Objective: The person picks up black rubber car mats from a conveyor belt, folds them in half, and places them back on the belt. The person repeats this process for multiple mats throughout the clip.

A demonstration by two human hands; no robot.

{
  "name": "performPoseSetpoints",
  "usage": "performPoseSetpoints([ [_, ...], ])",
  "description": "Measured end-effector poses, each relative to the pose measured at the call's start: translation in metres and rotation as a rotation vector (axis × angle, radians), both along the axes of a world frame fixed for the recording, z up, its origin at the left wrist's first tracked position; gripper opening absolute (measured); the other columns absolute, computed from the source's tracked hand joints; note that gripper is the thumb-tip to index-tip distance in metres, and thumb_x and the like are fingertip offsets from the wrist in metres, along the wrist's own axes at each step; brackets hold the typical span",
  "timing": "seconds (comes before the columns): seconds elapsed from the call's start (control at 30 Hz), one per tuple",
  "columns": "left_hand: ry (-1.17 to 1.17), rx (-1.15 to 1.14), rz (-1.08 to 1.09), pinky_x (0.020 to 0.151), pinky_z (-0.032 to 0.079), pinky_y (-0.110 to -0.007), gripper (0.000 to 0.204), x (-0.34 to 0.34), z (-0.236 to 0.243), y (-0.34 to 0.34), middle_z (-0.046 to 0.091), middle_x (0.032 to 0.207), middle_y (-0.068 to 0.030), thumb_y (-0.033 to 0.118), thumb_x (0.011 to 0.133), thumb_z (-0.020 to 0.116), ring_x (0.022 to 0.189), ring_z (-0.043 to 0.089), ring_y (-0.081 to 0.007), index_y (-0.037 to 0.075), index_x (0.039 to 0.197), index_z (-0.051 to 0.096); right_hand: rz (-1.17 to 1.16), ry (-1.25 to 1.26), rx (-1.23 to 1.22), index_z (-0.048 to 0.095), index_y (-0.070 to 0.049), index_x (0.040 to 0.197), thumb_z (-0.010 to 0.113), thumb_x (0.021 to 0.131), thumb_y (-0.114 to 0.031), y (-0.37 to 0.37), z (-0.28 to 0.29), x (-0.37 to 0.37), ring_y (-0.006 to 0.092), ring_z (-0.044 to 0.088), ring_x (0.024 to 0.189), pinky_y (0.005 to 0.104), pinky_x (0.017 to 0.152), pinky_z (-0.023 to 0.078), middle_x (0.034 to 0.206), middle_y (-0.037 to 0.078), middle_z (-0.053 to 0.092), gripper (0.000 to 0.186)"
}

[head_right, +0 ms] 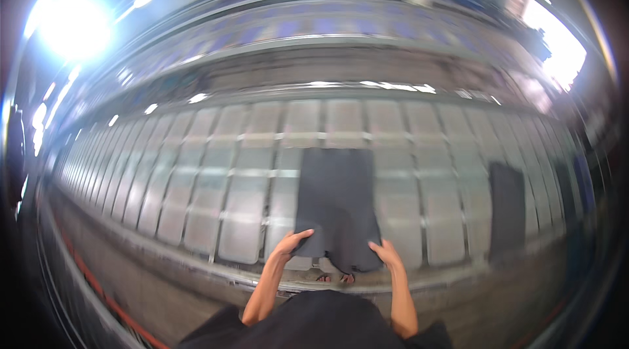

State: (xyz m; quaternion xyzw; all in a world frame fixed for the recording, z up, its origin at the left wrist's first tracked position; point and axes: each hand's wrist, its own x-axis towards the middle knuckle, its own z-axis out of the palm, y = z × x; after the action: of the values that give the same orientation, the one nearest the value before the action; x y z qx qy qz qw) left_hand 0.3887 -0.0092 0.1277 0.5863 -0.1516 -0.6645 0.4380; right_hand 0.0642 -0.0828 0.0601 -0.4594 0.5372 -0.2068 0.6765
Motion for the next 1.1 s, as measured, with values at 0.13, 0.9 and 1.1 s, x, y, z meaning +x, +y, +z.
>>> performPoseSetpoints([
  [0.13, -0.359, -0.267, -0.155, 0.066, 0.050, -0.031, 0.031, -0.037, 0.056, 0.028, 0.068, 0.087, -0.0078, 0.022, 0.088, 0.068, 0.074, 0.062, -0.0154, -0.006, 0.102, 0.067, 0.226, 0.417, -0.548, 0.061, 0.005, 0.100, 0.061, 0.087, -0.027, 0.023, 0.043, 0.003, 0.0390, 0.063, 0.083, 0.0450, 0.075, 0.047, 0.088, 0.025, 0.065, 0.035],
  [0.9, -0.309, -0.791, -0.885, 0.060, 0.047, -0.034, 0.025, -0.409, 0.214, 0.113, 0.067, 0.072, -0.0177, 0.014, 0.089, 0.066, 0.063, 0.063, -0.0195, -0.011, 0.087, 0.063, -0.883, 0.226, -0.458, 0.063, 0.005, 0.109, 0.060, 0.094, -0.017, 0.326, 0.182, -0.306, 0.0072, 0.056, 0.084, 0.0265, 0.075, 0.047, 0.088, 0.006, 0.068, 0.027],
  [1.1, -0.137, -0.611, -1.098, 0.069, 0.050, -0.029, 0.027, -0.548, 0.201, 0.113, 0.068, 0.083, -0.0067, 0.017, 0.094, 0.063, 0.076, 0.062, -0.0136, -0.009, 0.101, 0.064, -1.021, 0.591, -0.516, 0.063, 0.006, 0.104, 0.060, 0.091, -0.018, 0.375, 0.227, -0.448, 0.0112, 0.055, 0.075, 0.0295, 0.069, 0.046, 0.079, 0.013, 0.064, 0.027],
])
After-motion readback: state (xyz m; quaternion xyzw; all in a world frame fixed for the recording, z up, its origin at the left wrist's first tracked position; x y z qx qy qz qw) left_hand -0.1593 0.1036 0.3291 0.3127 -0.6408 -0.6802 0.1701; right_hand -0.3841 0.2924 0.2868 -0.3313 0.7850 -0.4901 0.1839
